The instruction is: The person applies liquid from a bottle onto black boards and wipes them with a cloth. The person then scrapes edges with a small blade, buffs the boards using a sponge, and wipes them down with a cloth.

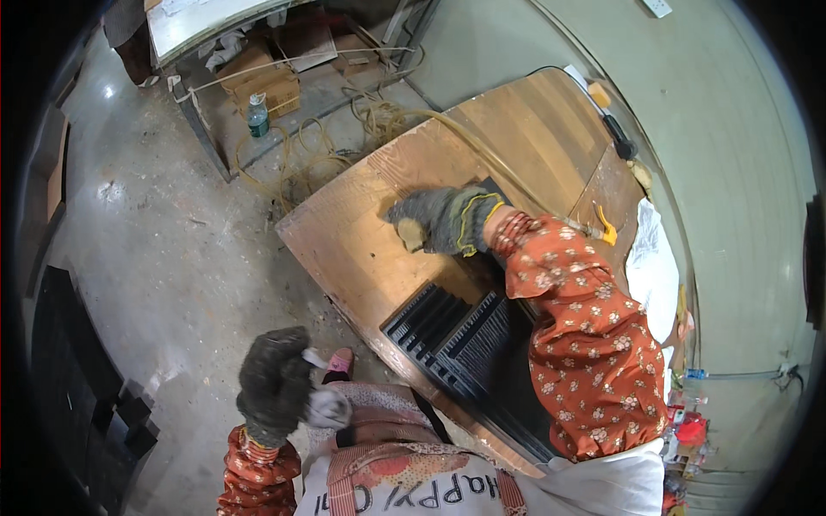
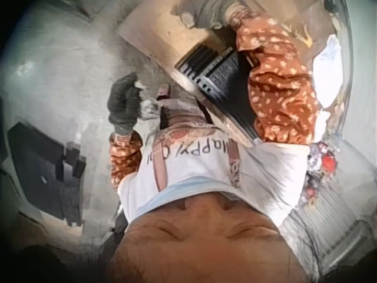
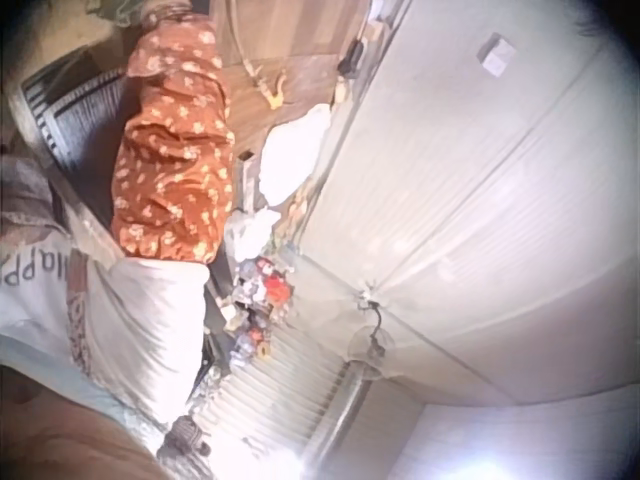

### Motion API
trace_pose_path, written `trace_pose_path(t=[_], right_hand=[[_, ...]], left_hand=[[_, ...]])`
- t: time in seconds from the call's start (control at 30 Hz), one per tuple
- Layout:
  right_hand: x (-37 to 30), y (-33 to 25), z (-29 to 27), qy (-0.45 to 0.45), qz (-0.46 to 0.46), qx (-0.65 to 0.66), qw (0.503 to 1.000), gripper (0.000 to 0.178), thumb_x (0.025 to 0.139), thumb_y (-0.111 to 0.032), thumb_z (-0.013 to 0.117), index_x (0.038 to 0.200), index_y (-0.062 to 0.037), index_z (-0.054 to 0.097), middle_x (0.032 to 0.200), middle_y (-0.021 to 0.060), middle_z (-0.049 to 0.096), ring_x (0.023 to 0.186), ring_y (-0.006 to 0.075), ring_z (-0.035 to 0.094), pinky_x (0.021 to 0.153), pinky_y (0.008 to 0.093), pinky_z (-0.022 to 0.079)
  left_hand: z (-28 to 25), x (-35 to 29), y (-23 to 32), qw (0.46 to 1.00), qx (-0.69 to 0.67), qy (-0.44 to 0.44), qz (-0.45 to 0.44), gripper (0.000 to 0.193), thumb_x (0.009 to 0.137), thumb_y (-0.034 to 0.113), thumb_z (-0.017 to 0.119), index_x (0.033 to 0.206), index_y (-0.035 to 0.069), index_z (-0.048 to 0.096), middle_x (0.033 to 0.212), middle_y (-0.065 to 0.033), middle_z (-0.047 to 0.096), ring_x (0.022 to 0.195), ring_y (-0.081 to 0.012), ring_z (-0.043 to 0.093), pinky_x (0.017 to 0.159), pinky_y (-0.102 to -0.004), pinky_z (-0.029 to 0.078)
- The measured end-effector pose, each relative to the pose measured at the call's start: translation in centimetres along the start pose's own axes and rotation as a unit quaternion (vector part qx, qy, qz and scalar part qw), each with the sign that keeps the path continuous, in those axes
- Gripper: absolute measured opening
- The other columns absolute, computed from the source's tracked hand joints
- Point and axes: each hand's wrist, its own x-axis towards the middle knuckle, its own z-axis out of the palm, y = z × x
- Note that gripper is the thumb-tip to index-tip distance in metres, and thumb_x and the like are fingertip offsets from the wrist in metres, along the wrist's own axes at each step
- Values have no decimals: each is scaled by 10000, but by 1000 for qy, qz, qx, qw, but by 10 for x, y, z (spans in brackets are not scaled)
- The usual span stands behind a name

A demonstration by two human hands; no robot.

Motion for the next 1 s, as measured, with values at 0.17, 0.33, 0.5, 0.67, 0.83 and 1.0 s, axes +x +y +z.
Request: trace_pose_path(t=[0.17, 0.33, 0.5, 0.67, 0.83, 1.0], right_hand=[[-73, -16, -13, 203, 86, 330, 918, 635, 737, -187, 788, 1301, -87, 514, 1162, 102, 617, 1063, 237, 593, 916, 357, 474], [-180, -29, 20, 339, 97, 395, 849, 626, 741, -207, 800, 1280, -68, 516, 1140, 79, 612, 977, 194, 602, 835, 324, 506], [-241, -68, 77, 400, 137, 587, 691, 593, 764, -250, 783, 1268, -73, 525, 1033, 75, 617, 815, 130, 600, 689, 235, 513], [-250, -87, 112, 436, 103, 690, 568, 544, 820, -254, 721, 1279, -64, 500, 1050, 63, 599, 849, 120, 591, 663, 227, 513], [-223, -100, 111, 455, 117, 598, 649, 640, 827, -352, 710, 1327, -35, 467, 1039, 47, 596, 822, 132, 583, 618, 243, 466], [-209, -103, 99, 424, 94, 549, 714, 651, 839, -315, 707, 1359, -29, 438, 1105, 75, 594, 880, 146, 584, 714, 249, 484]], left_hand=[[48, 13, 50, 937, 178, -154, 259, 312, 740, 83, 696, 1048, 87, 646, 967, -97, 660, 922, -271, 640, 799, -410, 502], [89, -10, 56, 875, 213, -242, 360, 389, 726, 285, 740, 1082, 151, 658, 947, -18, 668, 869, -211, 635, 739, -395, 501], [121, -30, 70, 845, 253, -256, 396, 444, 783, 362, 678, 1176, 161, 633, 919, -3, 663, 814, -185, 631, 696, -382, 495], [152, -54, 60, 890, 230, -231, 318, 370, 776, 338, 705, 1077, 131, 644, 887, -32, 666, 735, -214, 634, 659, -401, 492], [158, -63, 60, 941, 120, -156, 274, 269, 783, 263, 732, 978, 100, 646, 863, -72, 660, 739, -255, 637, 638, -403, 497], [165, -75, 46, 975, -8, -146, 165, 254, 808, 272, 719, 914, 49, 658, 832, -125, 667, 763, -282, 653, 697, -409, 513]])
